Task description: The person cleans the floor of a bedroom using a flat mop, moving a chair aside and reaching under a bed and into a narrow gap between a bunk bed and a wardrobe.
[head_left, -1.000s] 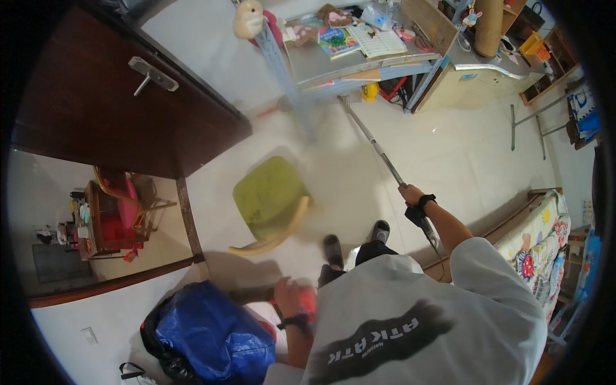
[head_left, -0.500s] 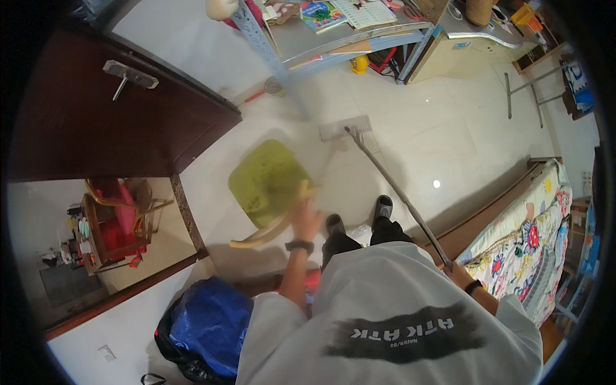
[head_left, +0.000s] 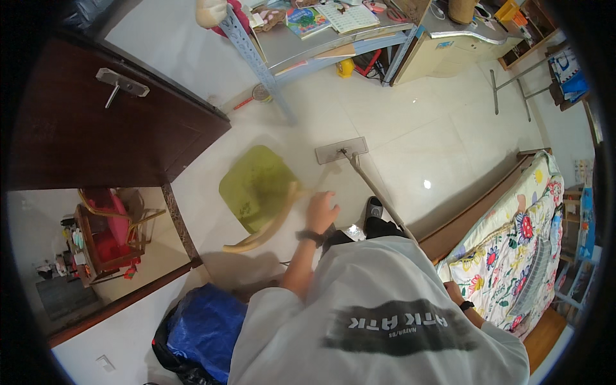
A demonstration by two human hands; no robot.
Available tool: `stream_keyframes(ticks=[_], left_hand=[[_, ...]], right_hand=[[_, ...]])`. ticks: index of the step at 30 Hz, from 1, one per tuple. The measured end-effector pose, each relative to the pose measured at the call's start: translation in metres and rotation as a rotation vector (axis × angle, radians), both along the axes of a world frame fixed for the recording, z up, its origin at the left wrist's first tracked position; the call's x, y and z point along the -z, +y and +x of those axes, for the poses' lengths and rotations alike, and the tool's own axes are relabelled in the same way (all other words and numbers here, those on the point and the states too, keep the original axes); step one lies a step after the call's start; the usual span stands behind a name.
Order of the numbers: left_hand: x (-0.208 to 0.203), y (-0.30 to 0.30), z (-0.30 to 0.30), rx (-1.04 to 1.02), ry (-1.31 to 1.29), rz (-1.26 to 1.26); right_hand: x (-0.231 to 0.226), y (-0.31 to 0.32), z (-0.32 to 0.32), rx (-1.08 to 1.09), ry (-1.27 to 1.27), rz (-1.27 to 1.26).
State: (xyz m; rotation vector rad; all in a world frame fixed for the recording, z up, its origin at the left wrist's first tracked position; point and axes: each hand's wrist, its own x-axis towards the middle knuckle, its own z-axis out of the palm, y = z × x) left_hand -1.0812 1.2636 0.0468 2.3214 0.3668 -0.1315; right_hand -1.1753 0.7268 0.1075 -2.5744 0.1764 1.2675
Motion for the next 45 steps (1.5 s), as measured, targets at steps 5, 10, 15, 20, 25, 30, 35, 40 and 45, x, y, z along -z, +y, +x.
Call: stream_keyframes(ticks=[5, 10, 15, 20, 25, 30, 35, 40, 45], left_hand=[[-0.005, 0.003, -0.018, -0.099, -0.004, -0.075], [-0.012, 0.014, -0.047, -0.283, 0.018, 0.02], [-0.007, 0.026, -0.065, -0.404, 0.056, 0.117], [0.026, 0.05, -0.085, -0.459, 0.324, 0.224], [0.042, 0.066, -0.09, -0.443, 0.6, 0.327], [0.04, 0.065, -0.087, -0.403, 0.667, 0.318], [0.038, 0.071, -0.081, -0.359, 0.759, 0.294], [0.031, 0.078, -0.077, -0.329, 0.748, 0.241], [0.036, 0.08, -0.079, -0.354, 0.735, 0.232]], right_hand=[[-0.057, 0.064, 0.066, 0.13, 0.081, 0.071], [-0.003, 0.085, 0.153, 0.108, 0.013, 0.245], [0.023, 0.158, 0.224, -0.482, -0.141, 0.049], [0.031, 0.174, 0.217, -0.319, -0.182, -0.022], [-0.002, 0.081, 0.139, -0.548, -0.085, 0.025], [-0.042, 0.087, 0.119, -0.534, -0.111, -0.015], [0.018, 0.156, 0.189, -0.578, -0.151, 0.089], [0.028, 0.174, 0.192, -0.188, -0.086, 0.008], [-0.003, 0.061, 0.083, -0.116, -0.075, -0.087]])
